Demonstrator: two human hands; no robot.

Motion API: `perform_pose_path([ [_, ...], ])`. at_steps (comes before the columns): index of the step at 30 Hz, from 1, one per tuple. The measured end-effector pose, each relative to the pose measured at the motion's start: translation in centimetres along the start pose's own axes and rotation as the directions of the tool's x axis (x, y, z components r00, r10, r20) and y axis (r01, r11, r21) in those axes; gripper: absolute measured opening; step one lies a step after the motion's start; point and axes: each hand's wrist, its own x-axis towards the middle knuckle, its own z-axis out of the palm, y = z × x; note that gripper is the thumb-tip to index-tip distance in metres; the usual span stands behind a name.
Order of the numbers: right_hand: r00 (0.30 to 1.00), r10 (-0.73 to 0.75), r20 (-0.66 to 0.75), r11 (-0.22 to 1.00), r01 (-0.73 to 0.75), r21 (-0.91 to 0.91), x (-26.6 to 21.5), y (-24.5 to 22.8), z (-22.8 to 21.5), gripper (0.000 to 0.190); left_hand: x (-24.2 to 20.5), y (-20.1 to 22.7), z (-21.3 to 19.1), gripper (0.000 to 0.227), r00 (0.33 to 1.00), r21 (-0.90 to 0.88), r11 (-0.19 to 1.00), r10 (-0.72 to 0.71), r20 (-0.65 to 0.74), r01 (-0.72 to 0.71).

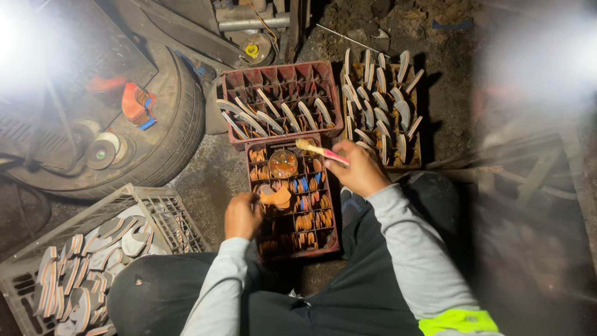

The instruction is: The person sits on the floor and uses a small brush to apply a brown adhesive from a jar onto curved gray and orange parts. They pick each part from a crate, coat it, and place it into a red crate.

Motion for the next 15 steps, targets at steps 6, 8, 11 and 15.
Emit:
perform_pose_path([
  [6,0.995,0.098,-0.016,0.992,-0.096,0.083,3.7,1.7,3.1,0.011,-0.3,-1.0,6.2,0.041,0.982,0.342,0.921,0.182,0.05,-0.188],
  [8,0.987,0.134,0.091,0.987,-0.141,0.082,4.4,2.1,5.2,0.011,-0.1,-1.4,7.1,0.044,0.983,0.394,0.9,0.168,0.08,-0.186],
  [11,0.937,0.181,0.298,0.983,-0.184,-0.018,4.8,2.5,8.9,0.018,0.1,-2.2,7.6,0.048,0.987,0.424,0.893,0.112,0.119,-0.152],
  [15,0.953,-0.015,0.302,0.952,0.106,-0.288,4.7,3.4,12.6,0.034,0.4,-2.6,7.7,0.037,0.986,0.311,0.949,0.006,0.166,-0.058],
])
